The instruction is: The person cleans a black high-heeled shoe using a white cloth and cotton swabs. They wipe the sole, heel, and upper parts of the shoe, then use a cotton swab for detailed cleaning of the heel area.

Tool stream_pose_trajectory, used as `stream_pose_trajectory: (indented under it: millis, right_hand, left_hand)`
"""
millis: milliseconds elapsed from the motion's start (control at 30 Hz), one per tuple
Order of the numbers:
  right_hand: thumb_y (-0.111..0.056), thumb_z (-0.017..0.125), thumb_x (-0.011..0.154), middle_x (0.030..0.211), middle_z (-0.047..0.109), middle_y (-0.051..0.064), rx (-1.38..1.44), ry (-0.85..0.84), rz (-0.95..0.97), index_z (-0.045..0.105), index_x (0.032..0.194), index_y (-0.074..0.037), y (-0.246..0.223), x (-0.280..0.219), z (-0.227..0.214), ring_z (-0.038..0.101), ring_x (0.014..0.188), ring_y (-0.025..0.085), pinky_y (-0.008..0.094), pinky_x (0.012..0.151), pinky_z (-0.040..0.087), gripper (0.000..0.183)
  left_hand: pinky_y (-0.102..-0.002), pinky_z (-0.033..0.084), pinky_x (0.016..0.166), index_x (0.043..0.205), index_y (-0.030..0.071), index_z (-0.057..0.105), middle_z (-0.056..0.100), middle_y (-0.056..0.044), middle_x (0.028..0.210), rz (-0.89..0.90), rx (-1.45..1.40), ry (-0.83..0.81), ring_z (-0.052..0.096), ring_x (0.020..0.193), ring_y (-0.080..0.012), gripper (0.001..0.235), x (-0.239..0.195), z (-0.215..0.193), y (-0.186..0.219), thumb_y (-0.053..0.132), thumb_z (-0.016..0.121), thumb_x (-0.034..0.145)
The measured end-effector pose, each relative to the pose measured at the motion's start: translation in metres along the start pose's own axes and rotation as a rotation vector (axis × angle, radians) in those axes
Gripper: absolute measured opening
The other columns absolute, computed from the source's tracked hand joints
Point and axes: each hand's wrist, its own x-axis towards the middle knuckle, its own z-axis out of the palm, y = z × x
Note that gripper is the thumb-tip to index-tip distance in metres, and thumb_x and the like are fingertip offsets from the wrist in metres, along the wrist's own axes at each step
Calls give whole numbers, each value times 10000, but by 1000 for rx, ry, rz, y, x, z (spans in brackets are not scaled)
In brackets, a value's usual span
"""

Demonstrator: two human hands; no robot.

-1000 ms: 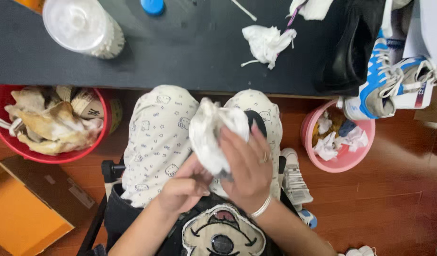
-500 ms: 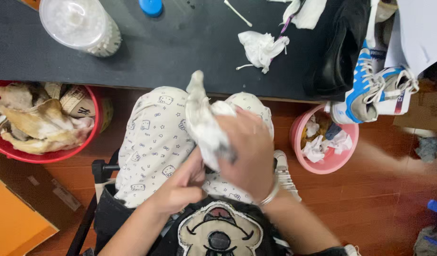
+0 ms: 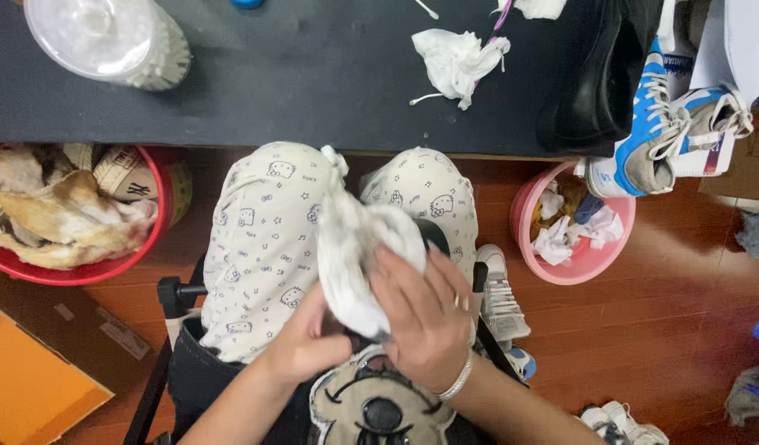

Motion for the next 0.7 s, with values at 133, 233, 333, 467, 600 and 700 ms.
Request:
stream_pose_trajectory:
  millis: [133,233,333,467,600,700]
  right_hand:
    - [-205,714,908,1244,676,132,-33,-8,-49,614,1265,-60,3,9,0,633,1146,307,481,1101,420,398]
    - [-177,694,862,1124,704,126,131,-214,73,654,1206,-55,23,46,-1,660,1073,307,495,1109,426,367]
    - [-207,695,858,965,739,116,258,-534,274,717,1119,-104,43,86,3,689,950,290,459,1049,461,281]
    - [-144,654,877,1059,731,138,310,-393,190,696,1150,-70,38,84,-3,690,1026,323,468,1037,473,286]
    - [-142,709,757,1152,690,177,113,-52,-43,617,1140,13,21,26,-14,656,1061,350,510,1033,427,423]
    - [-174,780,954,1261,680,132,-92,74,-64,623,1224,-44,0,-6,-2,664,1163,299,451,1135,450,339]
  left_hand:
    - [-371,207,1258,1579,-61,259,404,-114,1572,-18,69,-45,337,1505,-221,954,4,6,11,-70,573,678]
    - [-364,164,1313,1610,-82,276,424,-150,1589,27,165,-143,317,1560,-245,984,13,17,25,-61,538,662]
    - [-357,115,1325,1620,-59,215,332,-133,1677,69,125,-130,228,1619,-235,1031,18,36,37,-49,541,642]
    - [-370,141,1341,1625,-90,242,376,-187,1668,39,57,-148,275,1622,-277,1016,16,32,40,-36,525,651]
    - [-422,244,1283,1599,-112,251,416,-211,1588,-42,-73,-98,364,1526,-315,976,9,11,26,-52,550,673]
    - [-392,225,1269,1591,-67,235,382,-160,1595,-86,-34,-87,339,1523,-262,996,3,10,21,-44,565,652]
